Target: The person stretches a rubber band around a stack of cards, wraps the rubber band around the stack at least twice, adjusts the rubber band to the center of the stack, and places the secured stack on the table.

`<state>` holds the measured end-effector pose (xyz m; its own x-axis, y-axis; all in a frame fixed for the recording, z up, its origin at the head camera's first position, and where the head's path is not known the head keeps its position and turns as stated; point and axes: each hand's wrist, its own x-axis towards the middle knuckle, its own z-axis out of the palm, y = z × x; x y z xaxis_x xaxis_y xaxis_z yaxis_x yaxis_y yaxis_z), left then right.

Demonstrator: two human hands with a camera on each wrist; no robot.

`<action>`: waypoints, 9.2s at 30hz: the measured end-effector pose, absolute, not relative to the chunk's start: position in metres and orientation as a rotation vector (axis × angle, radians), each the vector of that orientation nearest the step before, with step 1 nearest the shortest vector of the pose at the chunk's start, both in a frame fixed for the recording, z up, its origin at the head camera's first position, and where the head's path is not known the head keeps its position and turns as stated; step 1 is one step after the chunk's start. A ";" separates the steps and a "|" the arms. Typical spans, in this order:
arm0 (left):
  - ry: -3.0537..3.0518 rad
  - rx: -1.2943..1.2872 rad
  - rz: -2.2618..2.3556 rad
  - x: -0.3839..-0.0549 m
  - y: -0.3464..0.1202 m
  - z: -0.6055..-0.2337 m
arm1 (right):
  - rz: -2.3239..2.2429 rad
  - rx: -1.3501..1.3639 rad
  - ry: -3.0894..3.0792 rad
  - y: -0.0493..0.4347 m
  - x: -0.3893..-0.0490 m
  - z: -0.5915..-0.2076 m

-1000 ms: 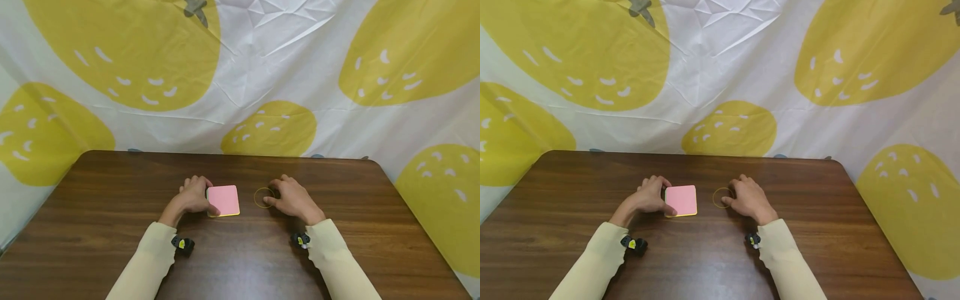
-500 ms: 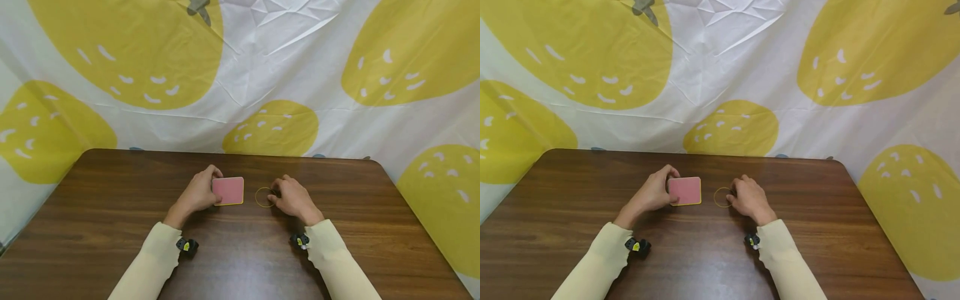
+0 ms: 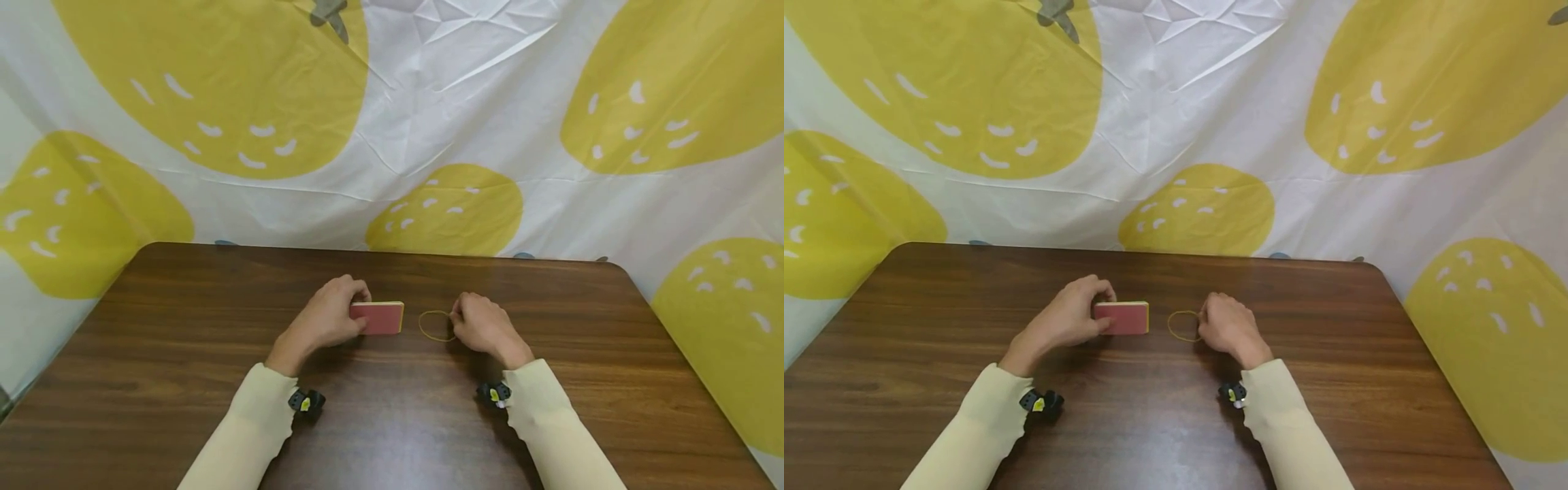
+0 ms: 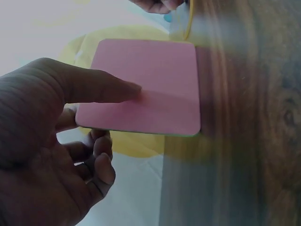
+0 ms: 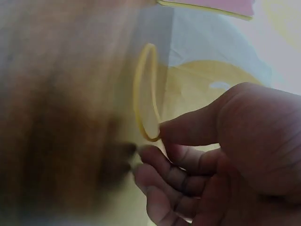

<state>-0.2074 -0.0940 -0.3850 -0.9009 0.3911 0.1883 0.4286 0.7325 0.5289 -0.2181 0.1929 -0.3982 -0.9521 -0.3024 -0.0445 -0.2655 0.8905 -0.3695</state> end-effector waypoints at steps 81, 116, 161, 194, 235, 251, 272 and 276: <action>-2.281 -0.863 -2.306 -0.185 -0.102 -0.339 | -1.394 -1.119 2.606 0.188 -0.194 -0.347; -1.872 -0.213 -2.662 -0.189 -0.090 -0.344 | -1.179 -1.228 2.370 0.169 -0.181 -0.346; -1.658 -1.154 -2.050 -0.185 -0.098 -0.342 | -2.146 -1.187 2.228 0.144 -0.173 -0.341; -2.033 -1.304 -1.243 -0.172 -0.094 -0.325 | -2.206 -0.665 2.427 0.150 -0.171 -0.333; -2.215 -0.682 -2.028 -0.168 -0.088 -0.322 | -2.126 -0.649 2.420 0.157 -0.169 -0.322; -2.242 -0.713 -2.037 -0.164 -0.088 -0.318 | -2.051 -0.703 2.452 0.157 -0.166 -0.321; -2.201 -0.752 -2.081 -0.158 -0.085 -0.314 | -2.017 -0.774 2.510 0.150 -0.161 -0.321; -2.197 -0.746 -2.119 -0.158 -0.085 -0.314 | -2.025 -0.805 2.505 0.150 -0.160 -0.320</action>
<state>-0.1577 -0.0847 -0.3137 -0.8874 0.3323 0.3196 0.3314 -0.0222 0.9432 -0.1605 0.1503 -0.3203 -0.8676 -0.2545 0.4272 -0.4710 0.1451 -0.8701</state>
